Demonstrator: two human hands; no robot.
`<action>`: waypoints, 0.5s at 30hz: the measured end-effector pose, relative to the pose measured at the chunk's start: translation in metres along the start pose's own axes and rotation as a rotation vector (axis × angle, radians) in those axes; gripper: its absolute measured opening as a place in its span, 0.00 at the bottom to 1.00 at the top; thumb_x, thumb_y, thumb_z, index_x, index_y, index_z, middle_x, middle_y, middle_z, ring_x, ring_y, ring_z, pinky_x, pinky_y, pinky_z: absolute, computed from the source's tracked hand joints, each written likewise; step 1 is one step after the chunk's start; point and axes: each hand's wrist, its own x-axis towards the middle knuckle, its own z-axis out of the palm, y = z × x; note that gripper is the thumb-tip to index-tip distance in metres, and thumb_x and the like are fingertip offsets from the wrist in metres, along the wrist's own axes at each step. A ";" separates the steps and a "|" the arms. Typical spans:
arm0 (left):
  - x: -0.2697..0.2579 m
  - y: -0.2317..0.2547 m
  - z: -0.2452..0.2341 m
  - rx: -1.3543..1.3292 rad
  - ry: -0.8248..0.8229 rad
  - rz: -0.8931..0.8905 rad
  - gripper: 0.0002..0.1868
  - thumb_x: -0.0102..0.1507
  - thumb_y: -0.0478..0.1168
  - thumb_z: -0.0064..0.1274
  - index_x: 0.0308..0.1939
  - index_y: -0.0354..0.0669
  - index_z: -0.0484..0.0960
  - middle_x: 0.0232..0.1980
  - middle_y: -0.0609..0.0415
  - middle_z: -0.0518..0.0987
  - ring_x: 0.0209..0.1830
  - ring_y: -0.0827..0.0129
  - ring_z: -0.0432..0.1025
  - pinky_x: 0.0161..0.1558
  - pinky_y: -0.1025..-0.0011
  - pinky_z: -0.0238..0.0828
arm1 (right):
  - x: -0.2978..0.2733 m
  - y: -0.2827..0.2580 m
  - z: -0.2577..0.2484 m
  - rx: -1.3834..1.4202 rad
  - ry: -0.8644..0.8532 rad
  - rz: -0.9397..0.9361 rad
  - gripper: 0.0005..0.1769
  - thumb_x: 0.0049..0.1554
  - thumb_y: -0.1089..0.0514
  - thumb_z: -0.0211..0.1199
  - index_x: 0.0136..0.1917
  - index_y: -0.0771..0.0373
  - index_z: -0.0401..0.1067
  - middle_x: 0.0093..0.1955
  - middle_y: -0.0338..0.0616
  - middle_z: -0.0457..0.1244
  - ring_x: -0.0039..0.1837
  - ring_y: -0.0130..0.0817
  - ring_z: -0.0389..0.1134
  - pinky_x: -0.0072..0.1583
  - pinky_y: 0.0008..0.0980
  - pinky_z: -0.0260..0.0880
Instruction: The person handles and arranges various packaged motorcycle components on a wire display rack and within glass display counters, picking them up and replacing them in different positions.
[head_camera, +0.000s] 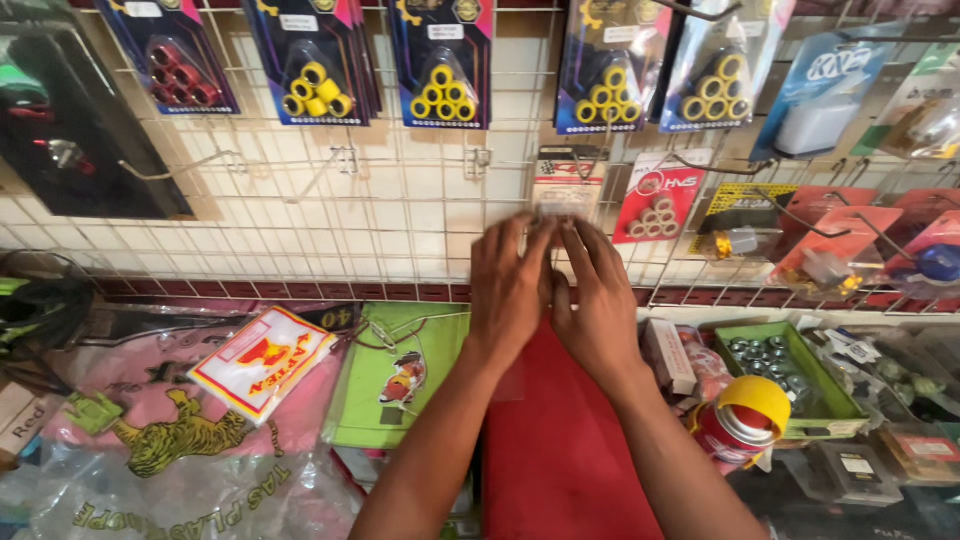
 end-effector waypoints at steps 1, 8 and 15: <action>-0.005 0.004 -0.006 -0.037 -0.004 -0.007 0.30 0.57 0.27 0.57 0.65 0.39 0.77 0.64 0.44 0.73 0.64 0.51 0.68 0.64 0.54 0.65 | -0.005 -0.005 -0.005 0.007 -0.012 0.015 0.31 0.53 0.69 0.62 0.70 0.71 0.66 0.73 0.63 0.59 0.74 0.61 0.60 0.71 0.48 0.62; -0.031 0.032 -0.035 -0.213 -0.104 -0.033 0.27 0.55 0.30 0.60 0.60 0.37 0.77 0.63 0.42 0.73 0.64 0.47 0.68 0.65 0.51 0.64 | -0.039 -0.032 -0.036 -0.005 -0.031 0.142 0.30 0.52 0.67 0.65 0.68 0.67 0.69 0.72 0.58 0.61 0.72 0.57 0.63 0.71 0.46 0.63; -0.058 0.068 -0.050 -0.370 -0.185 -0.042 0.23 0.60 0.33 0.61 0.60 0.37 0.77 0.65 0.43 0.73 0.68 0.47 0.67 0.66 0.51 0.65 | -0.079 -0.046 -0.081 -0.023 -0.018 0.238 0.30 0.51 0.68 0.65 0.68 0.65 0.70 0.71 0.55 0.63 0.73 0.54 0.63 0.71 0.44 0.63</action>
